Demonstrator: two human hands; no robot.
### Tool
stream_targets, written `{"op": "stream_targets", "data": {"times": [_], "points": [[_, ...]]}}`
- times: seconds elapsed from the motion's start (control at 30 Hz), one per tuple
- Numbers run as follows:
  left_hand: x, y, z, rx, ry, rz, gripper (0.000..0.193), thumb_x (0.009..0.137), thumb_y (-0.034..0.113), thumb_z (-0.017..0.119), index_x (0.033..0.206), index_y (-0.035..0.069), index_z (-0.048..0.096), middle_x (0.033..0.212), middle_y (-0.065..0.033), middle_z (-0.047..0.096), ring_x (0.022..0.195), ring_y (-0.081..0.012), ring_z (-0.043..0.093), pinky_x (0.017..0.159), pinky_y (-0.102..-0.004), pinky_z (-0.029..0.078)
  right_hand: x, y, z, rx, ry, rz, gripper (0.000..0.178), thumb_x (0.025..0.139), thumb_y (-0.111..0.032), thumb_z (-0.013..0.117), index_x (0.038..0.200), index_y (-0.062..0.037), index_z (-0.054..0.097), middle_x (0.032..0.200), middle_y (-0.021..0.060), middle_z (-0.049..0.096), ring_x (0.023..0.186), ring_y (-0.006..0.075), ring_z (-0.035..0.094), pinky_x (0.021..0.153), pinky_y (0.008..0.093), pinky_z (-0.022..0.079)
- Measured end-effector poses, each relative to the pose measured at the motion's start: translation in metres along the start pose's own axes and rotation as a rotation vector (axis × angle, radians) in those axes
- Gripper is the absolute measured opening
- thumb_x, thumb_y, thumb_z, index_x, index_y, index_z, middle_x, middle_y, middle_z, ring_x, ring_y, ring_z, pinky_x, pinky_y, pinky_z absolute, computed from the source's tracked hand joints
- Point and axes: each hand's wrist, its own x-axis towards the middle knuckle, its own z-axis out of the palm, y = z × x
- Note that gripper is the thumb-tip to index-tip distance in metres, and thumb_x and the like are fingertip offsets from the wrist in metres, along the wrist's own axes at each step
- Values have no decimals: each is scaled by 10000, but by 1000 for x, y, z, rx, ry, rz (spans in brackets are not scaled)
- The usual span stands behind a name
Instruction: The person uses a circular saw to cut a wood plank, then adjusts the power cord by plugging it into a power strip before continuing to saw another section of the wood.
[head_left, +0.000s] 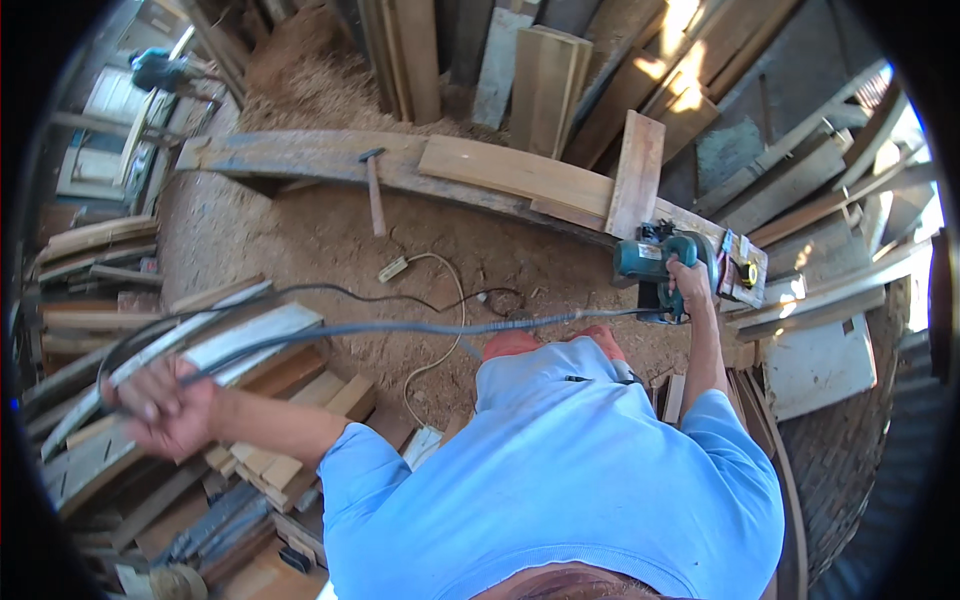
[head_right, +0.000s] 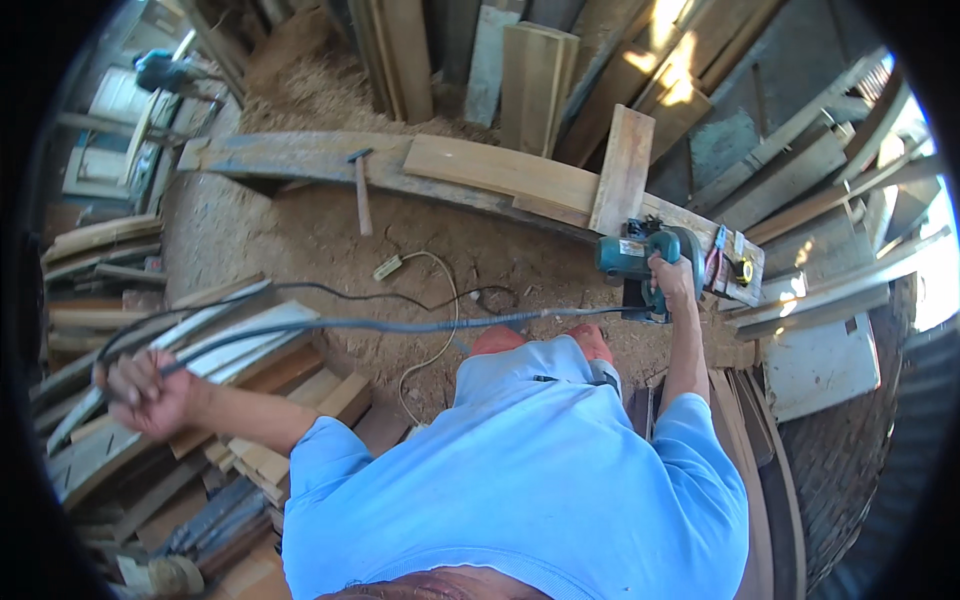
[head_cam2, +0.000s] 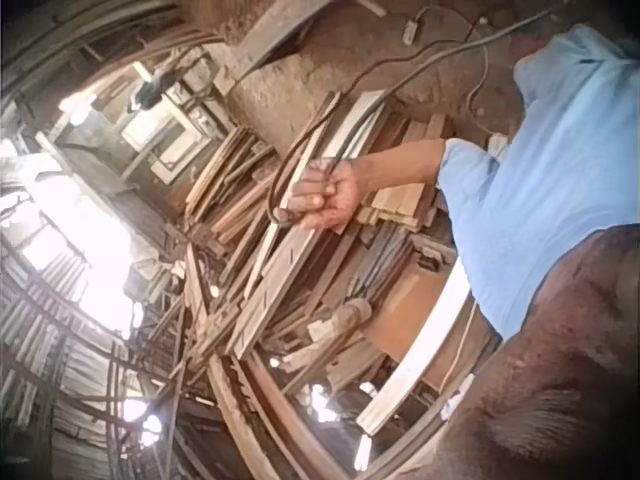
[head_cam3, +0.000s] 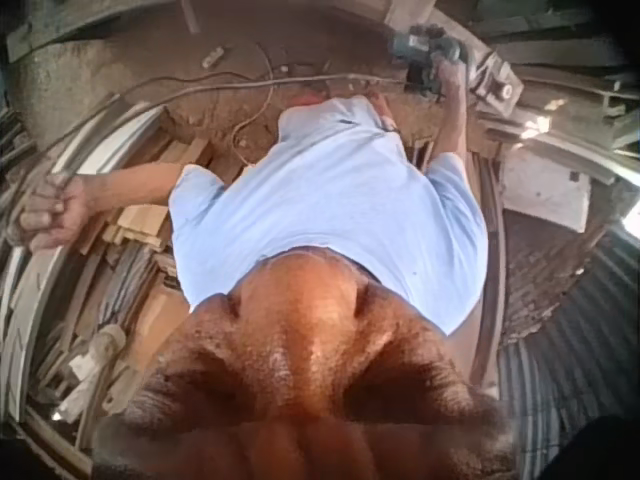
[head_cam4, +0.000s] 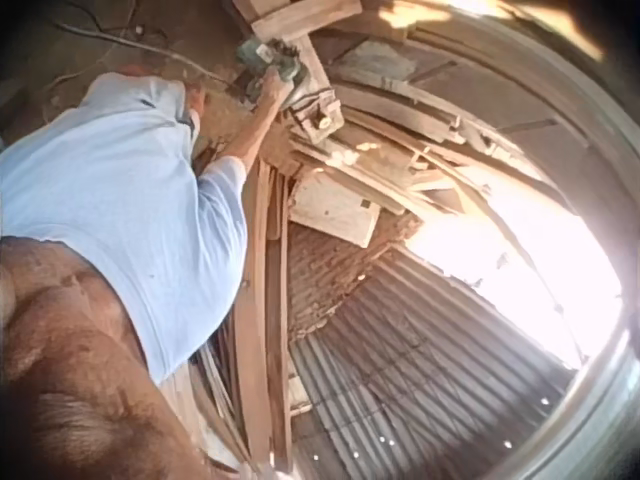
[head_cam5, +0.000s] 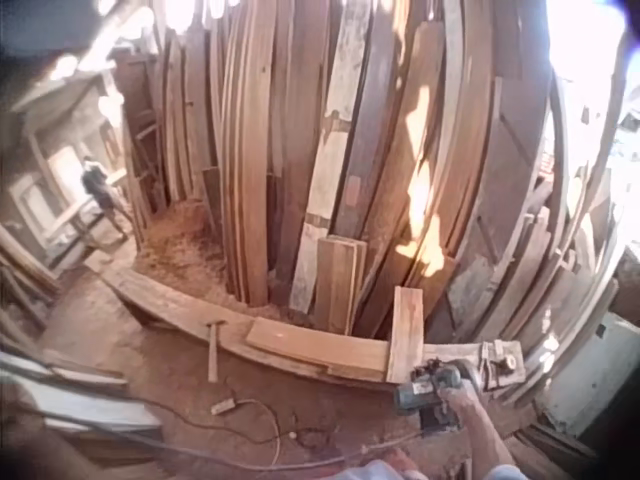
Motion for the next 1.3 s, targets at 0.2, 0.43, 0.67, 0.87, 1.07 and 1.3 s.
{"op": "stream_targets", "data": {"times": [0.2, 0.43, 0.67, 0.87, 1.07, 1.3], "points": [[-36, -109, -28, 377, 73, -129, 573, 988, 228, 638, 1498, 123, 400, 711, -3, 473, 597, -95, 442, 479, -236, 385, -13, 1, 7, 31, 68, -6, 109, 906, -145, 674, 832, -64, 671, 666, 7, 573, 490, 109, 516, 438, 300, 433], [-167, -249, -97, -73, 439, -855, 583, 1016, 183, 612, 1558, 156, 399, 707, -17, 593, 546, -82, 514, 470, -240, 435, -18, -2, 24, 48, 104, 23, 108, 901, -139, 677, 852, -42, 670, 685, 17, 586, 513, 118, 531, 455, 305, 444], [-282, -337, -34, -169, 103, -1602, 749, 1009, 239, 612, 1640, 255, 211, 978, -118, 730, 587, -146, 612, 531, -292, 559, -20, -7, 34, -90, 178, 58, 137, 896, -168, 684, 826, -51, 677, 674, 18, 600, 537, 124, 546, 496, 324, 444], [-327, -400, 14, 452, -644, -1493, 765, 995, 147, 518, 1657, 145, 134, 1614, -236, 326, 1455, -346, 393, 1097, -457, 458, -17, 9, 14, -162, 236, 34, 209, 807, -198, 664, 806, 9, 693, 680, 118, 677, 572, 209, 669, 561, 393, 542], [-366, -450, 24, 515, -847, -1080, 772, 969, 201, 513, 1619, -20, 159, 1650, -280, 243, 1548, -355, 228, 1252, -410, 177, -8, 31, 27, -183, 245, -51, 210, 812, -229, 677, 837, -20, 679, 707, 99, 653, 633, 197, 625, 612, 372, 500], [-365, -510, 54, 957, -1391, -880, 824, 941, 392, 591, 1639, 150, 227, 1572, -411, 261, 1502, -522, 223, 1243, -567, 138, -23, -9, 26, -161, 151, 47, 310, 810, -244, 664, 975, 13, 720, 927, 260, 722, 919, 377, 715, 837, 456, 547]]}}
